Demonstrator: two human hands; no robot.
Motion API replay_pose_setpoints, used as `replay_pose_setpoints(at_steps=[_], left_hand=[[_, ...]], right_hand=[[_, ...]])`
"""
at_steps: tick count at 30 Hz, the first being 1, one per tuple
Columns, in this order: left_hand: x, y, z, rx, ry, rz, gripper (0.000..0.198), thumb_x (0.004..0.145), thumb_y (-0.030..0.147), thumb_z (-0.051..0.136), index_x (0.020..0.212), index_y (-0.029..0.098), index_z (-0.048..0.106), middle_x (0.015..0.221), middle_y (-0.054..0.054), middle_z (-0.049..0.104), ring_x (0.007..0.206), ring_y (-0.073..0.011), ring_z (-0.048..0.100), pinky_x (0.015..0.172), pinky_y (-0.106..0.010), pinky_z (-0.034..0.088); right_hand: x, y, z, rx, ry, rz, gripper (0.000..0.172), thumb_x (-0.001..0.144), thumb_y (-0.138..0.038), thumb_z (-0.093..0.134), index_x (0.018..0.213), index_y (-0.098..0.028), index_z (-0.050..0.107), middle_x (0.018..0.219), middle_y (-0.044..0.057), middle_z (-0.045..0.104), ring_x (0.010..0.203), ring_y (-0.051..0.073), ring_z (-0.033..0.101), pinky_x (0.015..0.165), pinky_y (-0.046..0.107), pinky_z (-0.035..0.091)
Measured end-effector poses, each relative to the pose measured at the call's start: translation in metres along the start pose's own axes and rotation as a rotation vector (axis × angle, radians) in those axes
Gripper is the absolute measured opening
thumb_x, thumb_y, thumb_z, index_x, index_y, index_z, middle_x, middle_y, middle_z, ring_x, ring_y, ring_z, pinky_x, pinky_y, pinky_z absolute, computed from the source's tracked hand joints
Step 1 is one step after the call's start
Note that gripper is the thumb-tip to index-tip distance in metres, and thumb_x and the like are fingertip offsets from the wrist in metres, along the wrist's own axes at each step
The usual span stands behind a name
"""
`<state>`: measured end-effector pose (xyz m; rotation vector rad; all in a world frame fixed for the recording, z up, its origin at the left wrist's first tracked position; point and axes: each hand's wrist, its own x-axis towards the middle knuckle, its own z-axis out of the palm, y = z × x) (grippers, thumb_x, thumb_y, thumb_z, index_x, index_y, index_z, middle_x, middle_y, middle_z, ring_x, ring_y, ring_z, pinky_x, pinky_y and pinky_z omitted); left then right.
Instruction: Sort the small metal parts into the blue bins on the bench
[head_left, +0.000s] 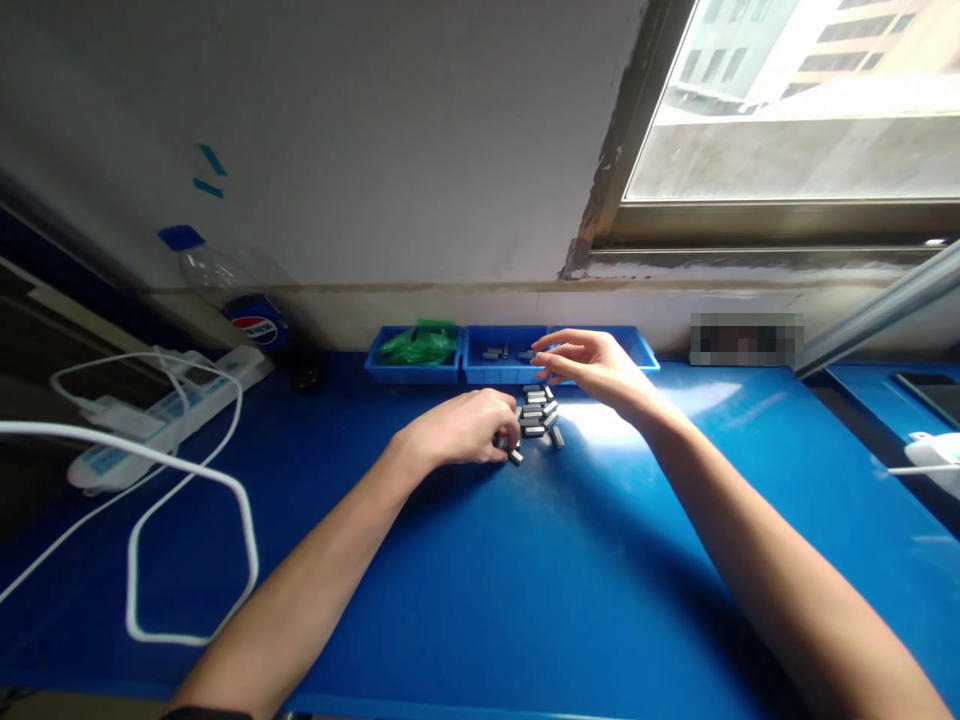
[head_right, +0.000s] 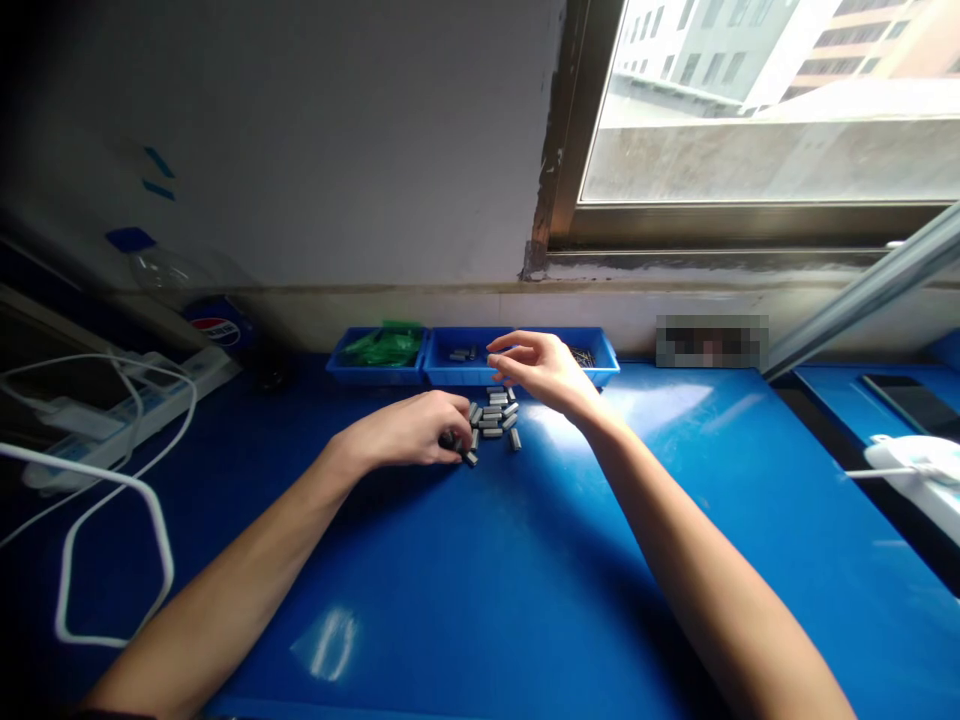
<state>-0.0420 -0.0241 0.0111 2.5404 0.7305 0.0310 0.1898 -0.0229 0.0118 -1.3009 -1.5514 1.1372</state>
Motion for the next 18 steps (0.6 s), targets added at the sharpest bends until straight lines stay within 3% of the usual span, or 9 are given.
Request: replay_pose_setpoints(at_steps=[7,12,18], left_hand=[[0.003,0.007,0.005,0.036,0.032,0.015,0.007,0.081,0.015,0.073,0.082,0.017,0.08,0.096,-0.007,0.074,0.082,-0.0178,0.069,0.07,-0.024,0.048],[-0.003,0.0,-0.007,-0.221,0.117,0.04,0.01,0.087,0.021,0.07,0.088,0.016,0.079,0.088,-0.005,0.077,0.078,-0.0156,0.071,0.071,-0.022,0.051],[0.002,-0.012,-0.001,-0.526,0.483,-0.087,0.016,0.083,0.029,0.079,0.091,0.015,0.079,0.088,-0.006,0.081,0.081,-0.0193,0.077,0.081,-0.028,0.061]], right_hand=[[-0.008,-0.008,-0.006,-0.231,-0.188,-0.032,0.034,0.091,-0.048,0.073,0.108,-0.019,0.078,0.094,0.007,0.081,0.088,0.023,0.077,0.072,0.029,0.057],[-0.011,-0.012,-0.011,-0.358,-0.223,-0.046,0.037,0.092,-0.052,0.071,0.11,-0.02,0.078,0.092,0.005,0.08,0.082,0.022,0.074,0.067,0.027,0.052],[-0.007,-0.005,-0.011,-0.159,-0.267,0.008,0.049,0.093,-0.064,0.067,0.105,-0.017,0.076,0.095,0.01,0.08,0.085,0.022,0.074,0.075,0.03,0.057]])
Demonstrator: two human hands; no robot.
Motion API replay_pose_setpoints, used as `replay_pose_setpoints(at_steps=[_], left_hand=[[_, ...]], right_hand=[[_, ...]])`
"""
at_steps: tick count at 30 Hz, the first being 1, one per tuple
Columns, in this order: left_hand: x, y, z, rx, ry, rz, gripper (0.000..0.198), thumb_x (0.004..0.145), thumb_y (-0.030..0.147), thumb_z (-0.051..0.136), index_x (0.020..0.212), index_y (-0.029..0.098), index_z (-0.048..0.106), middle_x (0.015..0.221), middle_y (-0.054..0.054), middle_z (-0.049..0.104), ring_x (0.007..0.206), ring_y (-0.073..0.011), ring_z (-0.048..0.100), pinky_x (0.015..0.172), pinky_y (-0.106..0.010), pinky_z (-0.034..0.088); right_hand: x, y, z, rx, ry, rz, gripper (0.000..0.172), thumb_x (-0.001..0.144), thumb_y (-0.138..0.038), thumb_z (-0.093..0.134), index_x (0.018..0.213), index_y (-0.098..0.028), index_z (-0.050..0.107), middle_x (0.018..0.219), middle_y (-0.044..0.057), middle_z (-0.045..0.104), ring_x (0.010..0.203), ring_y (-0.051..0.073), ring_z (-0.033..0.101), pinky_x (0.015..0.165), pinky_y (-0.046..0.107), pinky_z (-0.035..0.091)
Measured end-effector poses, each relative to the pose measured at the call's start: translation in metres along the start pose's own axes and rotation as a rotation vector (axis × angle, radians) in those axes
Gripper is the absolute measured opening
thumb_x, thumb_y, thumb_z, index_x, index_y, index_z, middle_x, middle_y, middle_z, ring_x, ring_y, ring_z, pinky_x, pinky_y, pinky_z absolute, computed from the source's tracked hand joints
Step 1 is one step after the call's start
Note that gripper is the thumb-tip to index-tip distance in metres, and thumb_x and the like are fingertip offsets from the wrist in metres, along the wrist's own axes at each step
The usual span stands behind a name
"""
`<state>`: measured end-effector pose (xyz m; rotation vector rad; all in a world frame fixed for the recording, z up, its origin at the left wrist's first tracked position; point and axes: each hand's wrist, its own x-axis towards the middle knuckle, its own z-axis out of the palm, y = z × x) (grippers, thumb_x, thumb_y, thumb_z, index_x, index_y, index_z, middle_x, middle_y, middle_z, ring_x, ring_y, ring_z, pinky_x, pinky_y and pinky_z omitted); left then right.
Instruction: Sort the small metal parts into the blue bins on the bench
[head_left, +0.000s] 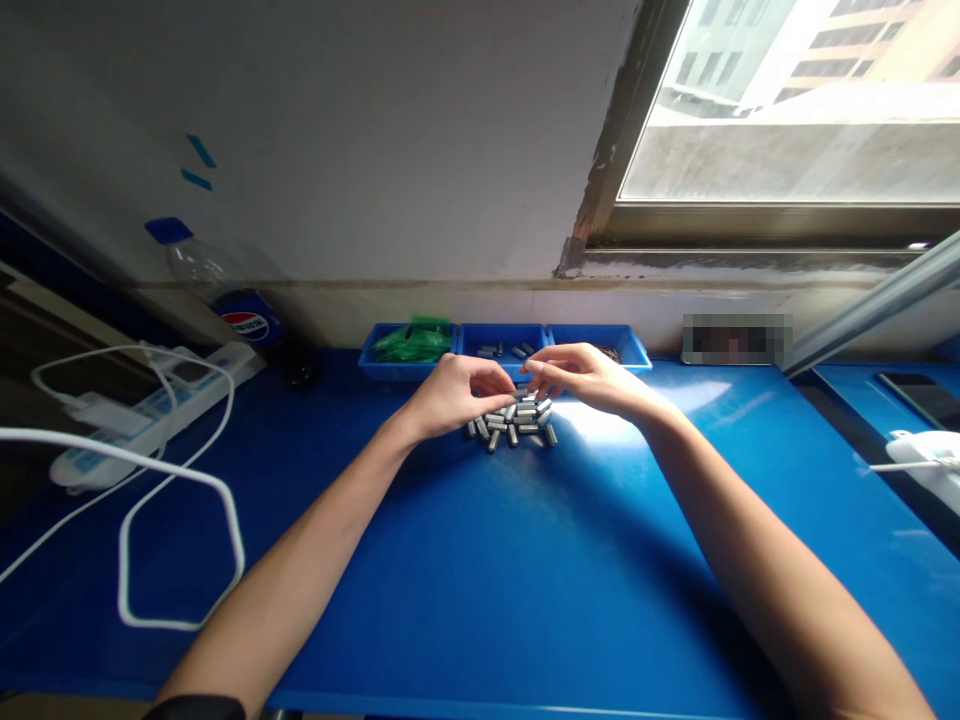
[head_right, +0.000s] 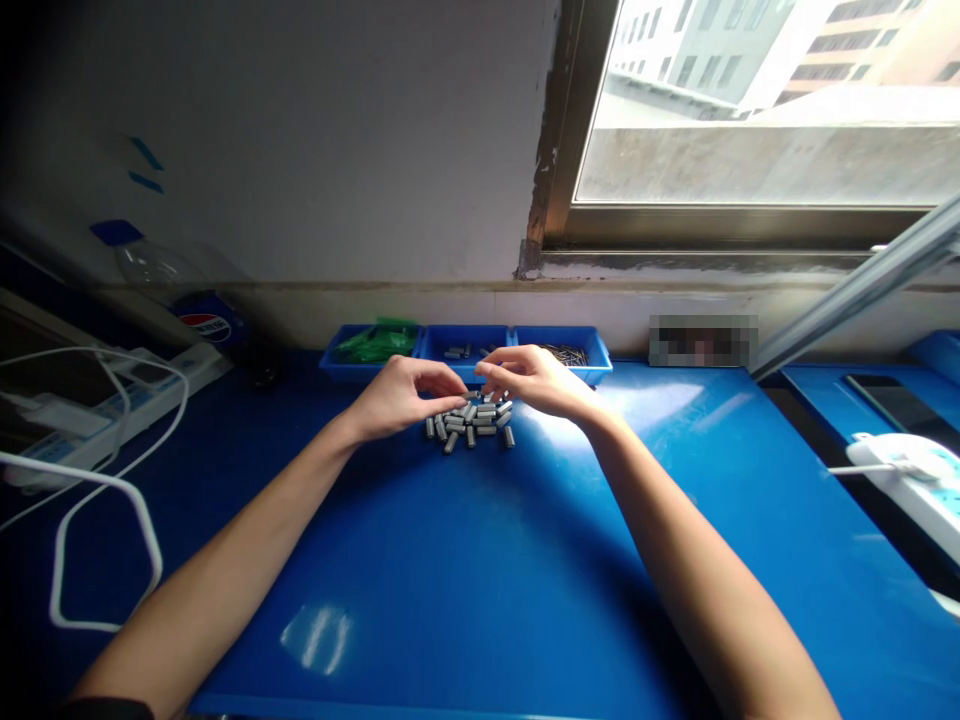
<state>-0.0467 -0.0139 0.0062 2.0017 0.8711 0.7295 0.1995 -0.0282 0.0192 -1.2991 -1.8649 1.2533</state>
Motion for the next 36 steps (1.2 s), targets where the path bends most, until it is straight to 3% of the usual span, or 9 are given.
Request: replay_pose_setpoints(at_steps=[5,10,16,20,23,25,28,33,36], left_hand=[[0.003,-0.006,0.008,-0.031,0.181,0.043,0.021,0.077,0.027,0.083,0.092,0.015,0.075,0.087,-0.005,0.079,0.078,-0.017,0.075,0.077,-0.027,0.062],[0.003,-0.003,0.012,-0.025,0.228,0.071,0.02,0.078,0.028,0.083,0.09,0.015,0.073,0.086,-0.004,0.078,0.076,-0.0158,0.073,0.075,-0.026,0.061],[0.003,-0.006,0.009,0.042,0.192,0.046,0.017,0.084,0.024,0.076,0.099,0.015,0.075,0.095,-0.005,0.08,0.083,-0.0172,0.076,0.082,-0.027,0.062],[0.002,-0.005,0.002,0.186,0.001,0.029,0.011,0.087,0.024,0.072,0.093,0.017,0.078,0.09,-0.004,0.08,0.082,-0.0173,0.075,0.078,-0.025,0.058],[0.0,-0.001,0.0,0.206,-0.112,0.011,0.013,0.088,0.024,0.07,0.094,0.017,0.079,0.087,-0.004,0.08,0.079,-0.0169,0.075,0.073,-0.023,0.055],[0.0,0.0,0.001,0.198,-0.119,0.006,0.015,0.089,0.025,0.069,0.094,0.016,0.08,0.086,-0.005,0.08,0.079,-0.0169,0.075,0.071,-0.022,0.054],[0.0,0.002,0.001,0.195,-0.122,0.008,0.016,0.089,0.026,0.068,0.094,0.016,0.079,0.086,-0.005,0.08,0.077,-0.0169,0.075,0.07,-0.022,0.053],[-0.001,0.002,-0.005,0.217,-0.104,0.003,0.017,0.089,0.027,0.069,0.096,0.016,0.08,0.087,-0.005,0.08,0.079,-0.0171,0.075,0.073,-0.022,0.054],[-0.002,0.0,-0.012,0.199,-0.114,-0.03,0.019,0.09,0.029,0.069,0.098,0.017,0.08,0.089,-0.005,0.081,0.081,-0.0177,0.076,0.074,-0.023,0.056]], right_hand=[[0.002,0.001,0.006,0.288,-0.017,0.088,0.052,0.084,-0.062,0.08,0.105,-0.015,0.075,0.088,0.01,0.079,0.079,0.019,0.074,0.075,0.03,0.06],[0.003,0.003,0.011,0.308,-0.049,0.051,0.051,0.076,-0.052,0.089,0.109,-0.015,0.078,0.086,0.007,0.079,0.078,0.018,0.073,0.078,0.031,0.059],[0.009,0.011,0.018,0.272,0.215,-0.009,0.05,0.075,-0.051,0.088,0.107,-0.014,0.078,0.088,0.009,0.08,0.082,0.022,0.074,0.083,0.036,0.059],[0.005,0.003,0.01,0.068,0.325,-0.023,0.043,0.08,-0.044,0.082,0.115,-0.02,0.074,0.095,0.007,0.081,0.085,0.024,0.075,0.078,0.034,0.059],[-0.005,-0.009,0.004,-0.381,0.196,0.065,0.017,0.079,-0.037,0.079,0.08,-0.021,0.071,0.076,0.005,0.076,0.069,0.021,0.07,0.062,0.031,0.049],[-0.009,-0.013,0.005,-0.594,0.043,0.112,0.021,0.077,-0.036,0.079,0.068,-0.022,0.066,0.072,0.004,0.074,0.065,0.021,0.066,0.057,0.03,0.044],[-0.008,-0.007,0.015,-0.742,-0.037,0.173,0.019,0.069,-0.029,0.081,0.066,-0.022,0.064,0.072,0.006,0.073,0.065,0.022,0.066,0.055,0.03,0.041],[0.0,0.01,0.019,-0.59,-0.127,0.292,0.015,0.065,-0.017,0.075,0.067,-0.023,0.062,0.065,0.004,0.072,0.061,0.022,0.07,0.054,0.028,0.047],[-0.002,0.005,0.009,-0.353,-0.159,0.294,0.016,0.069,-0.02,0.075,0.084,-0.021,0.071,0.068,0.003,0.075,0.063,0.022,0.073,0.058,0.029,0.053]])
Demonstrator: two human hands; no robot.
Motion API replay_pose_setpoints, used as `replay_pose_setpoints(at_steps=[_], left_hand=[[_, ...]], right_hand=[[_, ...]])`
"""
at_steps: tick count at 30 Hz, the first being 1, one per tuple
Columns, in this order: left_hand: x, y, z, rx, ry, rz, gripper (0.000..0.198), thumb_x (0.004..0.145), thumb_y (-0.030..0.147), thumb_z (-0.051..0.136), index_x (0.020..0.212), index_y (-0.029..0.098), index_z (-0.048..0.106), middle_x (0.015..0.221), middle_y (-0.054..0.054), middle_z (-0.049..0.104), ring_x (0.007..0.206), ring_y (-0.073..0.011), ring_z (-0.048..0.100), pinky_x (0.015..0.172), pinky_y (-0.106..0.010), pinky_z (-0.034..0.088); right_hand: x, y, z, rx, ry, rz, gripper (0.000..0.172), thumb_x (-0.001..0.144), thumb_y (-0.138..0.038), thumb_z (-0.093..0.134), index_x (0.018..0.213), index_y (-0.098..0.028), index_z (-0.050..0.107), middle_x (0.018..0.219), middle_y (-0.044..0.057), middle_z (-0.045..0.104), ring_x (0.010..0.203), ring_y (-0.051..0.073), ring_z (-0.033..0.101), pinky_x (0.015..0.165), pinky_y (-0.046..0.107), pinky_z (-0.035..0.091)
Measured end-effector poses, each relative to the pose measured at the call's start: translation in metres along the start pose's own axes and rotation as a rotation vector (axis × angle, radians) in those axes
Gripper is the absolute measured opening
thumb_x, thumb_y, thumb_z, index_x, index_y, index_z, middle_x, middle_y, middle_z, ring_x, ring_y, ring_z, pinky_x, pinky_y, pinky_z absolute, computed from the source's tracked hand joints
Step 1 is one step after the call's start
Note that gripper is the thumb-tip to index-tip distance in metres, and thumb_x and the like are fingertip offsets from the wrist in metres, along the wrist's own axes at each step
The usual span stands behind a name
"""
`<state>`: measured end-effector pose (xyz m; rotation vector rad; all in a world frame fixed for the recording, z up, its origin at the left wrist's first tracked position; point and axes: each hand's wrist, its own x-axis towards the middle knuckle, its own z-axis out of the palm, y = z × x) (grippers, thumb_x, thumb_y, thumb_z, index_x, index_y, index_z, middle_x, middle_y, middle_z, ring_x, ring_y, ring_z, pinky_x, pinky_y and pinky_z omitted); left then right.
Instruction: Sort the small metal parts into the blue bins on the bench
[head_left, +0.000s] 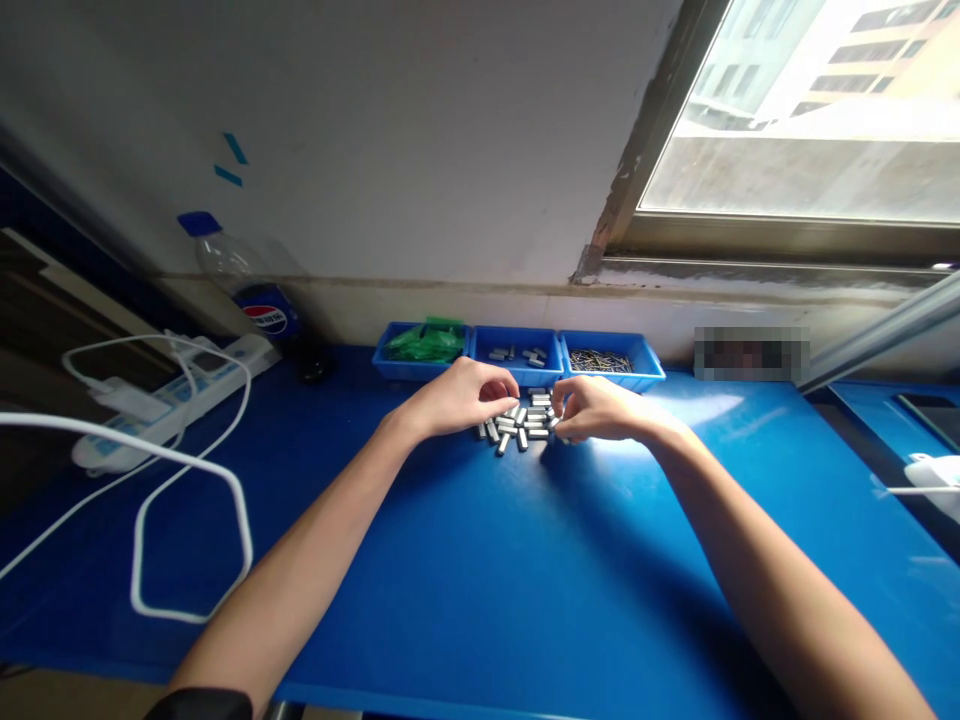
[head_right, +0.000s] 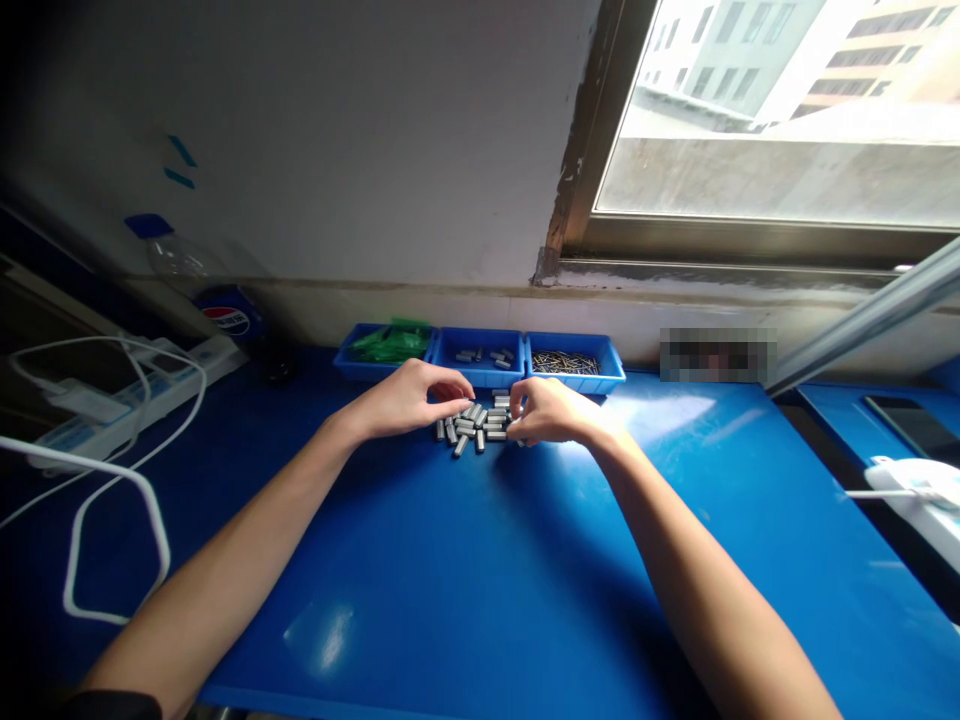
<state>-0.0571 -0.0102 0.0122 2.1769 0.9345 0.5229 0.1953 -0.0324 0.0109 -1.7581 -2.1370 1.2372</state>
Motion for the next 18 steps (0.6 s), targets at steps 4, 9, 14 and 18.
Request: replay_pose_setpoints(at_steps=[4,9,14,18], left_hand=[[-0.002,-0.001,-0.006,-0.023,0.011,-0.005,0.021,0.09,0.031,0.07,0.1,0.017,0.081,0.09,-0.006,0.081,0.082,-0.0187,0.076,0.074,-0.024,0.057],[-0.003,0.002,-0.011,-0.019,0.028,-0.004,0.021,0.09,0.032,0.07,0.101,0.017,0.081,0.091,-0.006,0.082,0.083,-0.0189,0.076,0.076,-0.024,0.057],[-0.004,-0.014,-0.016,0.116,0.048,-0.042,0.021,0.092,0.03,0.066,0.099,0.019,0.082,0.093,-0.006,0.081,0.083,-0.0189,0.076,0.075,-0.023,0.055],[-0.006,-0.028,-0.017,0.311,0.002,-0.129,0.018,0.085,0.024,0.07,0.096,0.02,0.083,0.087,-0.007,0.081,0.076,-0.0202,0.075,0.066,-0.024,0.052]], right_hand=[[-0.009,-0.007,-0.014,0.446,-0.08,-0.175,0.032,0.076,-0.035,0.081,0.104,-0.018,0.08,0.081,0.006,0.078,0.077,0.021,0.074,0.075,0.033,0.058],[-0.003,-0.001,-0.012,0.738,0.007,-0.236,0.04,0.075,-0.048,0.089,0.093,-0.014,0.079,0.083,0.007,0.075,0.075,0.016,0.069,0.078,0.032,0.058],[0.011,0.012,-0.005,0.837,0.136,-0.204,0.037,0.076,-0.045,0.091,0.096,-0.016,0.078,0.085,0.005,0.076,0.072,0.014,0.069,0.078,0.03,0.06],[0.014,0.009,-0.002,0.869,0.285,-0.224,0.043,0.076,-0.039,0.093,0.11,-0.02,0.076,0.105,0.01,0.08,0.094,0.022,0.078,0.097,0.038,0.062]])
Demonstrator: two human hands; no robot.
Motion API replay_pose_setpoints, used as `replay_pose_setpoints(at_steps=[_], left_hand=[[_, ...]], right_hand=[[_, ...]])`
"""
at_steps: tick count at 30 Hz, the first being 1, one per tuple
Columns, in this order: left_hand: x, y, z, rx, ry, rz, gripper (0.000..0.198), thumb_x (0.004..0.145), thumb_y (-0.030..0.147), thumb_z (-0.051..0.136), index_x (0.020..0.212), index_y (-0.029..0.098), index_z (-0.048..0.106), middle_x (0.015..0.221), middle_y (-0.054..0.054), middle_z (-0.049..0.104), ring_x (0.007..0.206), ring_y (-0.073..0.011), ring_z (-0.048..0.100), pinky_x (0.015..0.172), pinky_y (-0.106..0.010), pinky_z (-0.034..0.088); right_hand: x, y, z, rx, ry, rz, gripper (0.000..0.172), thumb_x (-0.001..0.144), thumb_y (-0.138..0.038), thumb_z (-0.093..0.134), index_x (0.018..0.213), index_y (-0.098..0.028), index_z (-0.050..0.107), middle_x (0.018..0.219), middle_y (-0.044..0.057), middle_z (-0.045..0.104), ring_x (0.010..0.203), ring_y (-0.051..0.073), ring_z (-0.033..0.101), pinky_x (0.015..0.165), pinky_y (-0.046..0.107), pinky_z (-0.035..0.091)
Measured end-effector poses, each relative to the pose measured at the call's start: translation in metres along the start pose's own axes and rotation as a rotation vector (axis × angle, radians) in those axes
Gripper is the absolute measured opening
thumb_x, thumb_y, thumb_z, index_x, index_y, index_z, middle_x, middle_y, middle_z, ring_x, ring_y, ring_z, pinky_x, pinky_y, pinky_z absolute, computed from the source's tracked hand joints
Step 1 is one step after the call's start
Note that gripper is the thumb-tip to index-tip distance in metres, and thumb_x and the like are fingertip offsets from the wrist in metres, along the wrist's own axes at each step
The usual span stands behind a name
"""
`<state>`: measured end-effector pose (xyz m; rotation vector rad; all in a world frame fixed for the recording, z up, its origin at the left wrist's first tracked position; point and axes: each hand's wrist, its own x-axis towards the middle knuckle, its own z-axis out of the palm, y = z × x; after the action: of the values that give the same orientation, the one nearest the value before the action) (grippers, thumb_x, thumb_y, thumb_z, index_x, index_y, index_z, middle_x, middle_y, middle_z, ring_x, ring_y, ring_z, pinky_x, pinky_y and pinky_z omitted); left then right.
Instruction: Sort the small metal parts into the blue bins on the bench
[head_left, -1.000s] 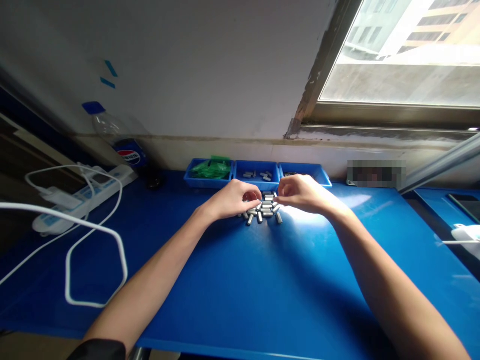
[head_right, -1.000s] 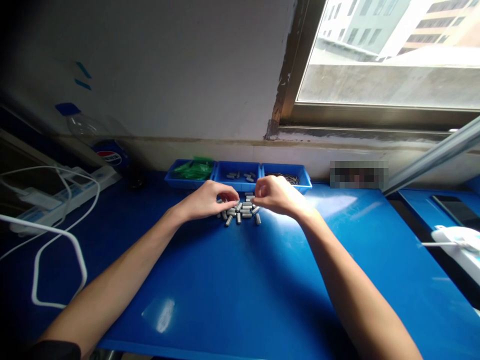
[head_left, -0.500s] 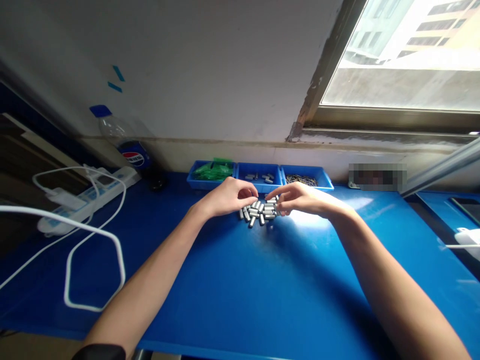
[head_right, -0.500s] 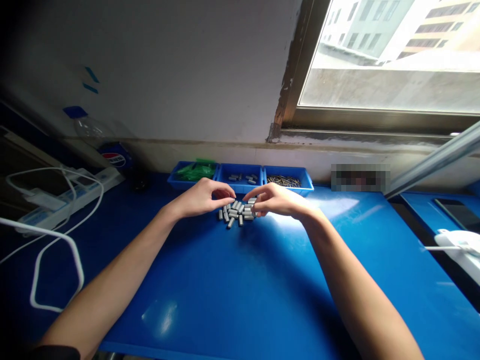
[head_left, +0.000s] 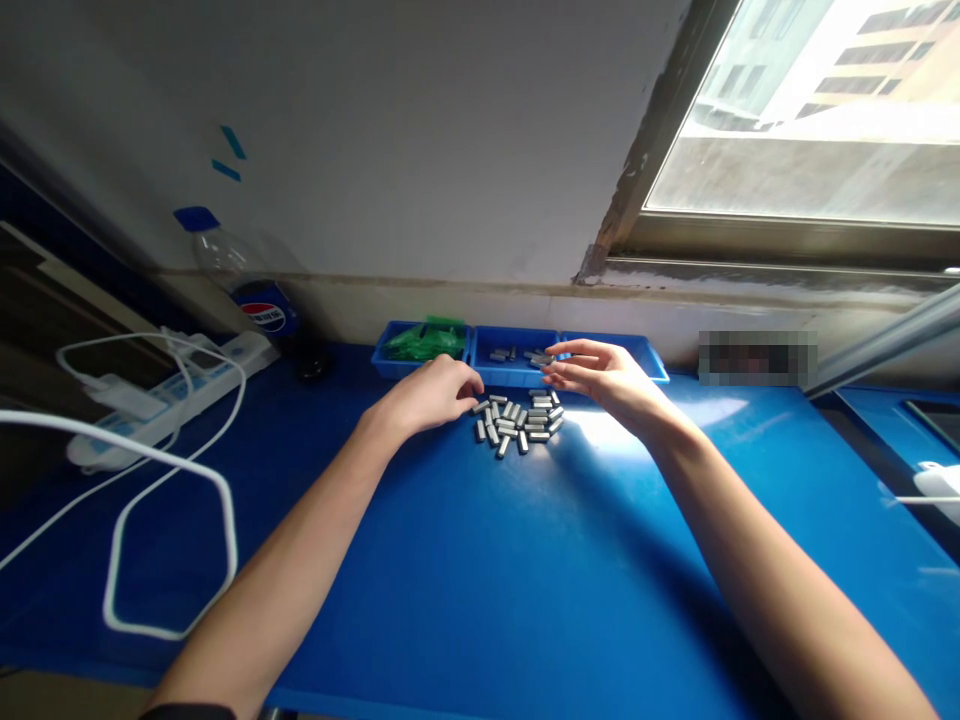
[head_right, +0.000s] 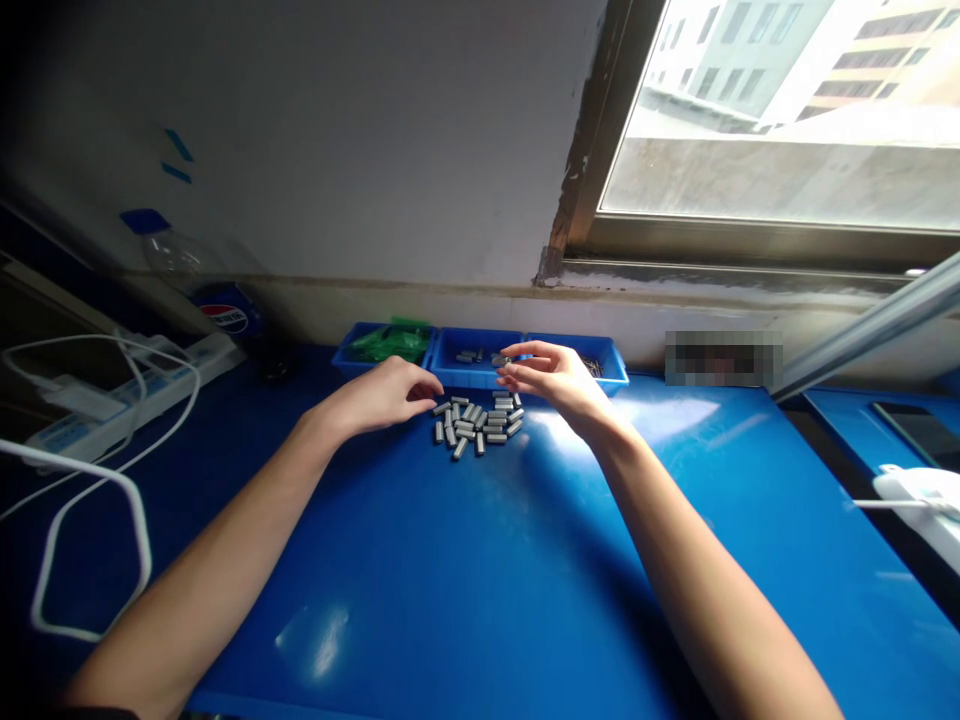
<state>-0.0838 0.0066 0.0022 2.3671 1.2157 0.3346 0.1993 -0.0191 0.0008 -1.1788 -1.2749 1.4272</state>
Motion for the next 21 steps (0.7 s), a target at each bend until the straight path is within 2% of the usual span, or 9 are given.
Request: replay_pose_setpoints(at_steps=[4,8,11,14,17,21], left_hand=[[0.0,0.006,0.006,0.096,-0.013,-0.033,0.014,0.081,0.02,0.072,0.091,0.021,0.081,0.082,-0.006,0.079,0.07,-0.02,0.072,0.058,-0.023,0.046],[0.001,0.017,0.011,0.211,0.022,-0.025,0.012,0.078,0.014,0.07,0.084,0.021,0.078,0.08,-0.005,0.078,0.068,-0.0198,0.07,0.055,-0.025,0.04],[0.002,0.019,0.011,0.253,0.052,-0.013,0.018,0.073,0.011,0.069,0.085,0.021,0.078,0.08,-0.005,0.078,0.071,-0.0206,0.071,0.058,-0.026,0.041],[0.002,0.016,0.008,0.159,0.126,0.053,0.021,0.075,0.011,0.07,0.091,0.021,0.078,0.082,-0.003,0.078,0.074,-0.0191,0.072,0.064,-0.025,0.047],[0.003,0.017,0.005,-0.028,0.237,0.191,0.02,0.08,0.012,0.069,0.097,0.019,0.077,0.087,-0.003,0.079,0.077,-0.0163,0.073,0.072,-0.023,0.054],[0.003,0.023,0.007,-0.19,0.359,0.351,0.016,0.083,0.012,0.072,0.098,0.016,0.076,0.091,-0.003,0.078,0.078,-0.014,0.073,0.076,-0.022,0.057]], right_hand=[[-0.002,-0.004,0.004,-0.014,0.014,-0.008,0.046,0.08,-0.039,0.09,0.119,-0.022,0.074,0.113,0.011,0.079,0.1,0.025,0.078,0.098,0.041,0.063],[-0.004,-0.006,0.003,-0.035,-0.036,-0.002,0.035,0.083,-0.042,0.086,0.108,-0.02,0.076,0.102,0.01,0.08,0.09,0.021,0.077,0.088,0.035,0.063],[-0.004,-0.004,0.003,-0.043,-0.072,0.032,0.033,0.083,-0.042,0.086,0.105,-0.019,0.076,0.1,0.01,0.081,0.088,0.019,0.076,0.084,0.031,0.062],[-0.003,-0.001,0.005,-0.068,-0.087,0.085,0.035,0.08,-0.042,0.087,0.103,-0.018,0.077,0.097,0.01,0.081,0.086,0.019,0.076,0.079,0.029,0.06],[-0.003,0.002,0.008,-0.106,-0.103,0.117,0.036,0.078,-0.042,0.089,0.103,-0.018,0.078,0.096,0.01,0.081,0.083,0.019,0.075,0.075,0.028,0.059],[-0.005,0.004,0.011,-0.08,-0.205,0.114,0.038,0.082,-0.04,0.087,0.112,-0.019,0.077,0.102,0.01,0.081,0.087,0.02,0.075,0.079,0.03,0.059]])
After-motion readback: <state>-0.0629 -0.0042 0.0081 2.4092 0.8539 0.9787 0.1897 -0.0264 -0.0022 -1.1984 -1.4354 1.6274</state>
